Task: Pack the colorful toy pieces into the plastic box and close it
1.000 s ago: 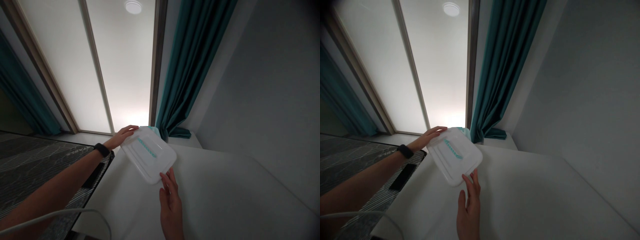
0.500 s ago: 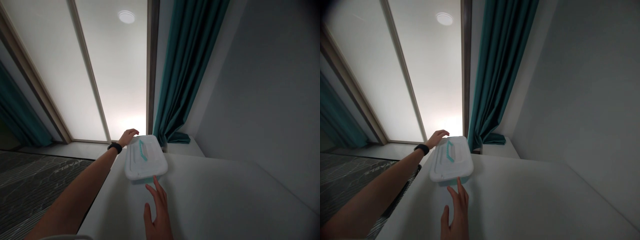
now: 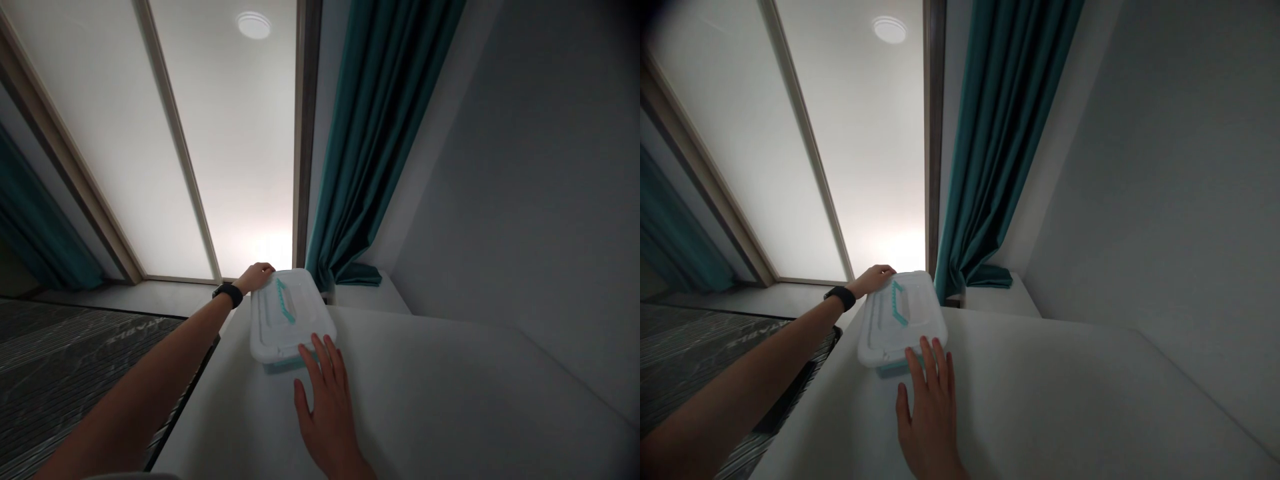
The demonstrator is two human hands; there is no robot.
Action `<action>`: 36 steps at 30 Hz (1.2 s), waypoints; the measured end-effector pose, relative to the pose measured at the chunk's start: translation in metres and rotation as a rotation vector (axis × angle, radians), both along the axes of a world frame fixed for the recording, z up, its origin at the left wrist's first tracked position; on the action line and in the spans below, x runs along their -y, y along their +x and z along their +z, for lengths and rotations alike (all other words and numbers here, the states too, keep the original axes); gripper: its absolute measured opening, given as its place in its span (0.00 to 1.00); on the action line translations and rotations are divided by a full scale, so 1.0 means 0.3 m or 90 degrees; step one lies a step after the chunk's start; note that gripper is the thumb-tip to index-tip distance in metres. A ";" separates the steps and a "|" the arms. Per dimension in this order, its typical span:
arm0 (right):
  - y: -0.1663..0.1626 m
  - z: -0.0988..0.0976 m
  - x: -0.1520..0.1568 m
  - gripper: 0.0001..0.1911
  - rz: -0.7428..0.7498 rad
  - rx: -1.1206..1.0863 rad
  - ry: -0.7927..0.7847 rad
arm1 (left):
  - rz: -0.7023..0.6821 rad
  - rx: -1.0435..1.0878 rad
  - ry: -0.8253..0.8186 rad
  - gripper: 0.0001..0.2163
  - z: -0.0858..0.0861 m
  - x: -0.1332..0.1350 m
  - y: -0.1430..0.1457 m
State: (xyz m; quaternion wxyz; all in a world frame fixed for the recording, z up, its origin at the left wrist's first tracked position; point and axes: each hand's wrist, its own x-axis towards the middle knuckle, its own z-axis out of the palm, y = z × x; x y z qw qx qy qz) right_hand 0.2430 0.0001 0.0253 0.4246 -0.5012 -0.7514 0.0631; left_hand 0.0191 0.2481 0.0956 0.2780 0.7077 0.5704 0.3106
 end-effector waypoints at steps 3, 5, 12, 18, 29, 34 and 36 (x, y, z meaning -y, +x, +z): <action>0.060 -0.009 -0.024 0.23 -0.002 -0.035 0.009 | 0.018 -0.012 -0.044 0.12 0.008 0.060 -0.027; 0.104 -0.017 -0.048 0.20 0.010 -0.068 0.007 | 0.025 -0.012 -0.079 0.16 0.017 0.116 -0.053; 0.205 -0.041 -0.105 0.22 0.032 -0.305 -0.114 | 0.000 0.067 -0.180 0.12 0.058 0.373 -0.137; 0.268 -0.042 -0.117 0.27 0.053 -0.537 -0.241 | -0.047 0.194 -0.274 0.18 0.022 0.547 -0.116; 0.478 -0.022 -0.142 0.27 -0.003 -0.683 -0.271 | -0.144 0.399 -0.348 0.26 0.007 0.699 0.128; 0.496 -0.018 -0.118 0.27 0.038 -0.641 -0.263 | -0.126 0.338 -0.298 0.24 -0.012 0.700 0.132; 0.497 -0.015 -0.118 0.27 0.039 -0.639 -0.260 | -0.130 0.323 -0.289 0.25 -0.029 0.697 0.120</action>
